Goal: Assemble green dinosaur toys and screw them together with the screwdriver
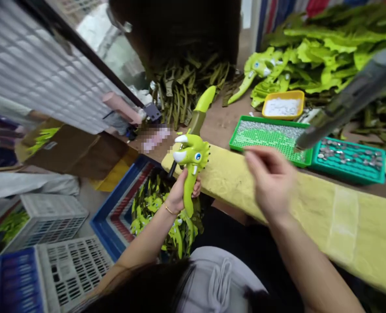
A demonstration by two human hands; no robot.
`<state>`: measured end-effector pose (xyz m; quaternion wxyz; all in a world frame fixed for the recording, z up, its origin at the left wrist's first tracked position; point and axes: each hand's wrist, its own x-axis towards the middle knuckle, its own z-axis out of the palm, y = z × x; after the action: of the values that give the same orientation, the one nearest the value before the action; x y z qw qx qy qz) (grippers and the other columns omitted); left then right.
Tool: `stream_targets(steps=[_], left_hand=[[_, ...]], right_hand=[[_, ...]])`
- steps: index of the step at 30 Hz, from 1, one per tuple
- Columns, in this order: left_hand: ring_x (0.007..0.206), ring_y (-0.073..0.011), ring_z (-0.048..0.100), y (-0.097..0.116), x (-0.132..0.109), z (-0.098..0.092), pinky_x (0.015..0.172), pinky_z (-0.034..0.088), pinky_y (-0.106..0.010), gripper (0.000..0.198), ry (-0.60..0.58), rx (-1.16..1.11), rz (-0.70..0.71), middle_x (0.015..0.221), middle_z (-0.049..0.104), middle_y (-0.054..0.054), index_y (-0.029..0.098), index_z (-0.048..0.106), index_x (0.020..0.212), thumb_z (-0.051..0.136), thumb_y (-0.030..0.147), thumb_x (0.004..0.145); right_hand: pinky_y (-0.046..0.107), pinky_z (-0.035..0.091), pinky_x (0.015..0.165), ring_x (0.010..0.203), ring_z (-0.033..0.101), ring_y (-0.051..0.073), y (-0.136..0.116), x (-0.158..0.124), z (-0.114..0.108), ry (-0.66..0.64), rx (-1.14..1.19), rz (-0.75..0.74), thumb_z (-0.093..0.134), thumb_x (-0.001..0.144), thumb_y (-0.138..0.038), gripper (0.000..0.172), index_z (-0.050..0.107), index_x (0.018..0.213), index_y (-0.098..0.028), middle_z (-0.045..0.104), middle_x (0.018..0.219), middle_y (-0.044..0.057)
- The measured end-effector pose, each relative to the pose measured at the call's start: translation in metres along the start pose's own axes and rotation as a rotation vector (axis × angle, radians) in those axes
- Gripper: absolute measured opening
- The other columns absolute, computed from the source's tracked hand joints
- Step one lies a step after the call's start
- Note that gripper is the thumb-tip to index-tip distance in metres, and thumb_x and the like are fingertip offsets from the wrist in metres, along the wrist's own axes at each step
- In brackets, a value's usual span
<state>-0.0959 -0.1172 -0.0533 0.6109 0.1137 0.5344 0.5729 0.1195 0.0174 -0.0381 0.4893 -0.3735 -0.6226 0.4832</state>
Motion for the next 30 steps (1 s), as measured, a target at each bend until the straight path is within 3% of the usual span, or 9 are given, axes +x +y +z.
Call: stream_targets(steps=[3,6,12,16,20,25,27,30], left_hand=[[0.041,-0.0058,0.04,-0.006,0.005,0.014,0.04,0.028,-0.018,0.059,0.0,0.0,0.018,0.049,0.046,0.005,0.016,0.055,0.077,0.062,0.075,0.069],[0.04,-0.0054,0.04,-0.01,0.007,0.021,0.04,0.028,-0.017,0.056,0.011,-0.001,0.069,0.049,0.047,0.005,0.018,0.053,0.079,0.061,0.073,0.072],[0.041,-0.0056,0.041,-0.016,0.011,0.018,0.04,0.027,-0.018,0.059,0.051,0.0,0.115,0.051,0.049,0.005,0.018,0.052,0.079,0.064,0.074,0.069],[0.042,-0.0059,0.041,-0.017,0.015,0.008,0.04,0.029,-0.019,0.056,0.089,0.006,0.157,0.053,0.049,0.005,0.017,0.054,0.079,0.066,0.071,0.07],[0.042,-0.0065,0.041,-0.012,0.016,-0.002,0.04,0.029,-0.02,0.055,0.054,-0.001,0.142,0.051,0.049,0.004,0.017,0.056,0.078,0.064,0.071,0.072],[0.043,-0.0071,0.044,-0.008,0.016,-0.009,0.041,0.031,-0.02,0.059,0.088,0.068,0.156,0.053,0.051,0.003,0.017,0.056,0.079,0.066,0.074,0.067],[0.043,-0.0073,0.044,-0.006,0.013,-0.019,0.041,0.031,-0.02,0.062,0.111,0.088,0.147,0.055,0.052,0.003,0.016,0.056,0.08,0.065,0.076,0.066],[0.044,-0.0069,0.043,0.001,-0.002,-0.049,0.041,0.032,-0.02,0.064,0.178,0.125,0.161,0.057,0.053,0.002,0.016,0.057,0.082,0.067,0.075,0.063]], right_hand=[[0.025,0.046,0.045,0.05,0.055,0.009,-0.025,-0.005,0.079,-0.15,0.305,0.176,0.07,0.076,-0.034,0.016,0.06,0.08,-0.022,0.064,0.066,-0.003],[0.021,0.043,0.041,0.043,0.052,0.007,-0.032,-0.008,0.109,-0.215,0.498,0.312,0.067,0.076,-0.034,0.02,0.052,0.081,-0.022,0.062,0.06,-0.006],[0.02,0.045,0.048,0.05,0.054,0.005,-0.018,-0.01,0.12,-0.227,0.47,0.272,0.062,0.082,-0.033,0.018,0.05,0.09,-0.021,0.061,0.065,-0.006],[0.02,0.042,0.051,0.054,0.052,0.006,-0.017,-0.009,0.124,-0.367,0.321,0.204,0.055,0.089,-0.034,0.016,0.051,0.098,-0.021,0.059,0.067,-0.005],[0.02,0.04,0.05,0.054,0.05,0.006,-0.015,-0.007,0.122,-0.491,0.251,0.178,0.055,0.09,-0.038,0.024,0.045,0.107,-0.024,0.055,0.066,-0.007],[0.02,0.042,0.051,0.056,0.05,0.006,-0.014,-0.008,0.134,-0.434,0.298,0.147,0.053,0.09,-0.037,0.018,0.045,0.097,-0.023,0.055,0.071,-0.005],[0.021,0.043,0.054,0.057,0.052,0.006,-0.013,-0.008,0.143,-0.483,0.255,0.13,0.051,0.091,-0.036,0.016,0.044,0.098,-0.023,0.055,0.072,-0.005],[0.022,0.044,0.054,0.054,0.053,0.008,-0.008,-0.003,0.159,-0.633,0.162,0.172,0.046,0.093,-0.044,0.027,0.04,0.111,-0.023,0.057,0.071,-0.005]])
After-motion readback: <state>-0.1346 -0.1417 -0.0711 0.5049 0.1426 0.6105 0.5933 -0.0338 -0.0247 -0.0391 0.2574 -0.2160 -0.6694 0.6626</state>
